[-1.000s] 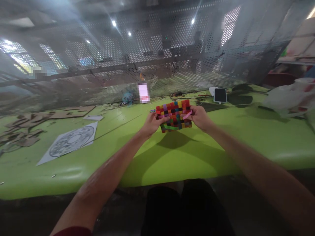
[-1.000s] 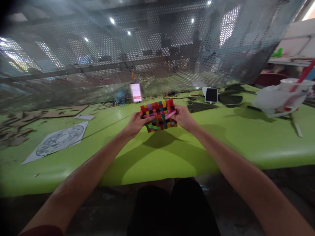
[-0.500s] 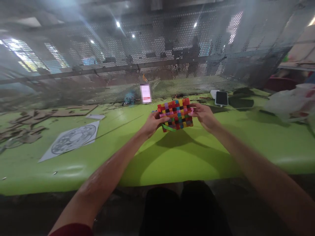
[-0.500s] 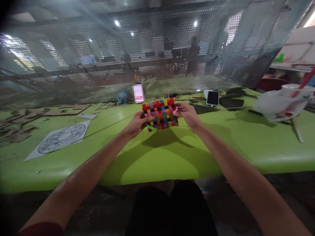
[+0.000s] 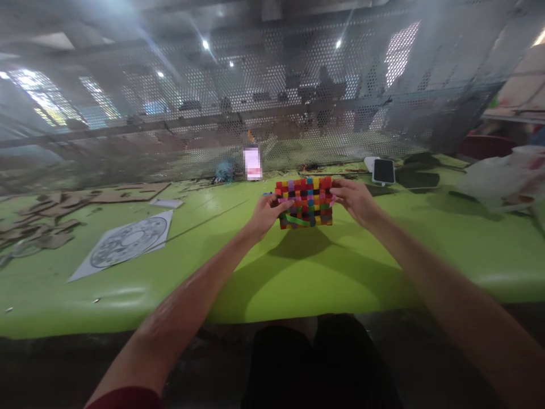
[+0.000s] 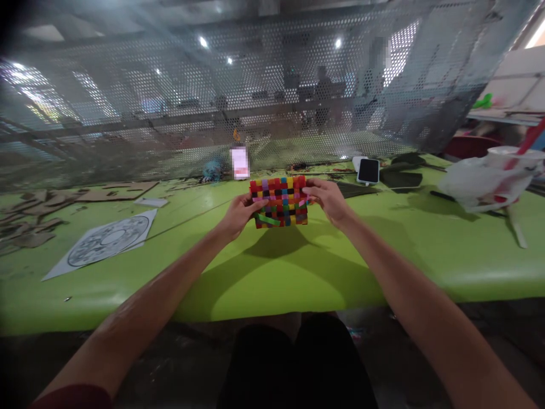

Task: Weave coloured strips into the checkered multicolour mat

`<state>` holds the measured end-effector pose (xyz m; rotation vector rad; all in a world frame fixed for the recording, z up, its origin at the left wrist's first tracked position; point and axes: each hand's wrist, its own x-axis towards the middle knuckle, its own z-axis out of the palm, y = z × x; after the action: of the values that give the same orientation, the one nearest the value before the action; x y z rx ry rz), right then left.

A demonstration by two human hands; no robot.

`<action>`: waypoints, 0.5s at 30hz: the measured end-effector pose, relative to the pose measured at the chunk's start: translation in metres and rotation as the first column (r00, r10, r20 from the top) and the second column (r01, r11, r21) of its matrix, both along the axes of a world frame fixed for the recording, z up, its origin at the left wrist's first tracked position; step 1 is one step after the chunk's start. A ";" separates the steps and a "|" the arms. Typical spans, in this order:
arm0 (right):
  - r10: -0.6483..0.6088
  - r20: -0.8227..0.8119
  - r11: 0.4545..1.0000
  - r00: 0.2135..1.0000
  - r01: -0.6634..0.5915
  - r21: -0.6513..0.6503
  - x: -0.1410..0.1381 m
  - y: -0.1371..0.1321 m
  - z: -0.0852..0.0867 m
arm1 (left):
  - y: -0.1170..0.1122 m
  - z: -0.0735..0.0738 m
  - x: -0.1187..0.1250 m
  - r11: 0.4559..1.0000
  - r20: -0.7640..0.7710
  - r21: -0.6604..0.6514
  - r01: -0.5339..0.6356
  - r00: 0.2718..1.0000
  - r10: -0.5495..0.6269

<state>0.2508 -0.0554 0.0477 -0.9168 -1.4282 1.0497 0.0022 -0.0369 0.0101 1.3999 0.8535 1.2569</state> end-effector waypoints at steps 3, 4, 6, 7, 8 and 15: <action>-0.031 0.058 0.999 0.998 0.033 -0.038 -0.007 0.001 -0.008 | -0.006 -0.001 0.004 0.999 -0.048 0.027 0.031 0.998 -0.030; -0.047 0.047 0.998 0.998 0.049 -0.047 -0.010 0.001 -0.011 | -0.008 -0.001 0.006 0.998 -0.056 0.048 0.036 0.998 -0.033; -0.083 0.004 0.995 0.997 0.084 -0.058 -0.014 0.002 -0.016 | -0.011 -0.001 0.010 0.995 -0.053 0.093 0.022 0.998 -0.017; -0.096 -0.018 0.993 0.995 0.094 -0.064 -0.016 0.002 -0.017 | -0.013 0.000 0.012 0.994 -0.051 0.109 0.010 0.999 -0.004; -0.102 -0.034 0.992 0.994 0.099 -0.074 -0.016 0.003 -0.017 | -0.014 0.000 0.013 0.993 -0.051 0.122 -0.005 0.999 0.011; -0.030 -0.040 0.989 0.999 0.024 -0.145 -0.014 0.002 -0.018 | -0.017 0.002 0.015 0.994 -0.041 0.109 0.020 0.999 -0.015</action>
<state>0.2369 -0.0532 0.0301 -1.0093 -1.3145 1.1579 0.0170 -0.0537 0.0117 1.5203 0.8080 1.2821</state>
